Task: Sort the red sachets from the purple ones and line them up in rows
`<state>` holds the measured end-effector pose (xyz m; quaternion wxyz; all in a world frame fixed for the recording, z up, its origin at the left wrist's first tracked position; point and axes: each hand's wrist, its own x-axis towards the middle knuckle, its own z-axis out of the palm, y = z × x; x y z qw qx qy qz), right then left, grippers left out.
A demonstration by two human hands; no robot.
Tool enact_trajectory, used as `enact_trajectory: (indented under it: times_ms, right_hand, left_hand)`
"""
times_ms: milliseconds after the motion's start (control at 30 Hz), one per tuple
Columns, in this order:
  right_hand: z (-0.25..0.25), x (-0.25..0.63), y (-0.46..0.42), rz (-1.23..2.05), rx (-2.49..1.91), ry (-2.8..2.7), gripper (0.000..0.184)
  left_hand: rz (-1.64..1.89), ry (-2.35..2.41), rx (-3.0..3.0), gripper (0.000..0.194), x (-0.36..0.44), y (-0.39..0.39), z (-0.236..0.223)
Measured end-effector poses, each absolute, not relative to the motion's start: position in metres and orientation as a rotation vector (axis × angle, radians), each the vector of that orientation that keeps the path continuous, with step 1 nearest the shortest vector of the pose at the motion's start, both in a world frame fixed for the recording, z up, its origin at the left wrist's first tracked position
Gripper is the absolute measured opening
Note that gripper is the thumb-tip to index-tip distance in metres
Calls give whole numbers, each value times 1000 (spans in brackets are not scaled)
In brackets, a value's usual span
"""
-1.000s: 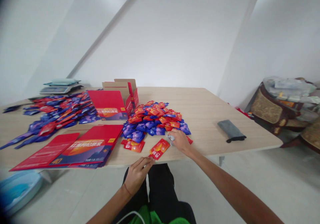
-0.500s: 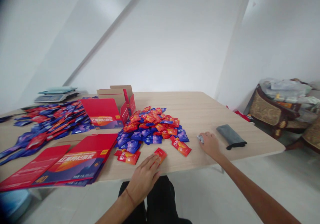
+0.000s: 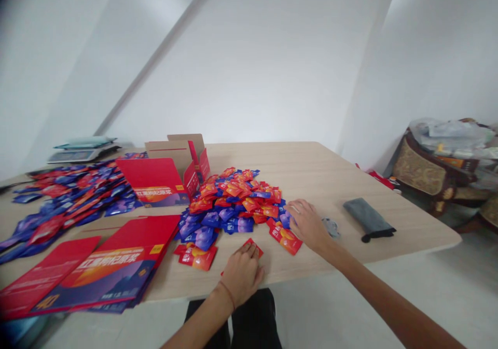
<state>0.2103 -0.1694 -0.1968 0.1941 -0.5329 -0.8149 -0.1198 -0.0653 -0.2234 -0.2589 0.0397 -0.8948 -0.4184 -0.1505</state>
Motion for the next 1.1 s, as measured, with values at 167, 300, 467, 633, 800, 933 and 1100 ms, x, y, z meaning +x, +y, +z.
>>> enact_trajectory:
  times_ms: [167, 300, 467, 633, 800, 933, 1100]
  right_hand:
    - [-213, 152, -128, -193, -1528, -2406, 60]
    - [-223, 122, -113, -246, -1711, -2446, 40]
    - [-206, 121, -129, -372, -1767, -2479, 29]
    - [-180, 111, -181, -476, -1779, -2504, 28]
    - [-190, 27, -231, -403, -1286, -2649, 35]
    - [-203, -52, -232, -330, -1083, -2776, 36]
    - [-200, -93, -205, -107, -1126, -2848, 52]
  left_hand:
    - [-544, -1201, -2730, 82, -73, -229, -273]
    - [-678, -955, -2748, 58, -100, -246, -277]
    - [-863, -727, -2741, 13, -141, -269, -261]
    - [-1314, -667, -2843, 14, -189, -283, -228]
    - [-1606, -755, -2707, 14, -236, -279, -253]
    - [-1244, -1086, -2814, 37, -266, -289, -277]
    - [-1019, -1345, -2932, 44, -288, -306, -264]
